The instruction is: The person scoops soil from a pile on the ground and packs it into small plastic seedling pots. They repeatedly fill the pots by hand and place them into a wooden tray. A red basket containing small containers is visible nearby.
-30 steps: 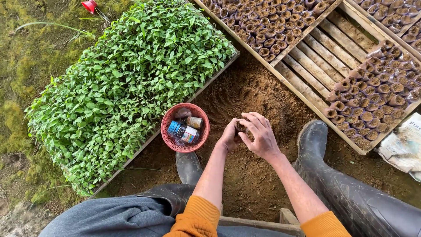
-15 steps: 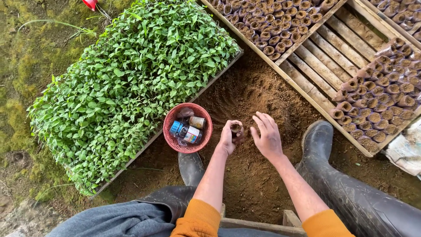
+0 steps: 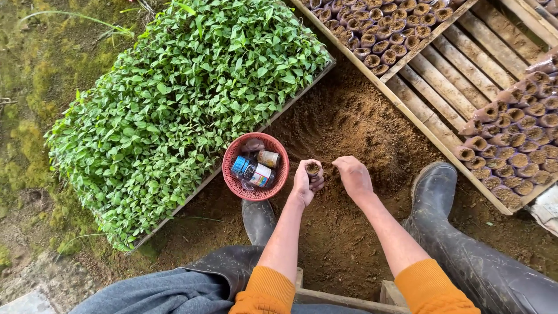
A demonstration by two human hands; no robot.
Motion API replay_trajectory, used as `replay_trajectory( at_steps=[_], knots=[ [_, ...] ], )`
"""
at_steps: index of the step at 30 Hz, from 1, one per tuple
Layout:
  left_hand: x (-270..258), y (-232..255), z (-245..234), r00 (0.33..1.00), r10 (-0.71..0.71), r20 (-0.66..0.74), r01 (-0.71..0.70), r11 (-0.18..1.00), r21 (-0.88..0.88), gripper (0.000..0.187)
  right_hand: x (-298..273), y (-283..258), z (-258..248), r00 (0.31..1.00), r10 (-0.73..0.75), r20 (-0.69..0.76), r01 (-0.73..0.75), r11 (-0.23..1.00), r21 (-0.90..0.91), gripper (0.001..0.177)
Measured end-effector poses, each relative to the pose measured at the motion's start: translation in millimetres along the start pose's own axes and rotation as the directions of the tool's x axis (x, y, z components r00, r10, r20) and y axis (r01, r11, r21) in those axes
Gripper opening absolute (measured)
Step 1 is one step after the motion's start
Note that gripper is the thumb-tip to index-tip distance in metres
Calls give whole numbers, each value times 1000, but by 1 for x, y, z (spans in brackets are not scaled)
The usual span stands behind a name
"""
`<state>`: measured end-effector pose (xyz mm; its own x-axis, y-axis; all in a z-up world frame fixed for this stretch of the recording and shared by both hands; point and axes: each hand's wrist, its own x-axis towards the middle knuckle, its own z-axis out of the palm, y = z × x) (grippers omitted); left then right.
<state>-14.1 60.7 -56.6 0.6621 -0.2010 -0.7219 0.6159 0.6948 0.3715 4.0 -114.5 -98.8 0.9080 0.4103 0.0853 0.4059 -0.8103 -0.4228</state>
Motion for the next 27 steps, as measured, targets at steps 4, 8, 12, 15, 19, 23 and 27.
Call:
replay_trajectory(
  at_steps=[4, 8, 12, 15, 19, 23, 27],
  knots=[
    [0, 0, 9, 998, -49, -27, 50, 998, 42, 28, 13, -41, -48, 961, 144, -235, -34, 908, 417, 10],
    [8, -7, 19, 998, -50, -38, 53, 995, 79, 30, 12, -69, -67, 930, 73, -361, 149, 823, 548, 19],
    [21, -21, 18, 998, -46, -31, 48, 996, 74, 35, 5, -57, -77, 885, -32, -464, 206, 921, 331, 36],
    [20, -19, 24, 996, -73, 46, 69, 994, 82, 34, 0, -59, -103, 895, -141, -423, 217, 966, 139, 45],
    [-19, 6, 56, 978, -136, -158, 156, 980, 125, 41, -8, -47, -83, 919, -241, -311, 244, 969, -32, 50],
    [-8, -5, 42, 985, -65, -158, 86, 988, 129, 32, -12, -49, -74, 906, -307, -292, 293, 952, -91, 57],
    [-2, -10, 32, 979, -87, -186, 109, 988, 113, 32, -11, -52, -76, 901, -322, -289, 307, 947, -98, 49]
  ],
)
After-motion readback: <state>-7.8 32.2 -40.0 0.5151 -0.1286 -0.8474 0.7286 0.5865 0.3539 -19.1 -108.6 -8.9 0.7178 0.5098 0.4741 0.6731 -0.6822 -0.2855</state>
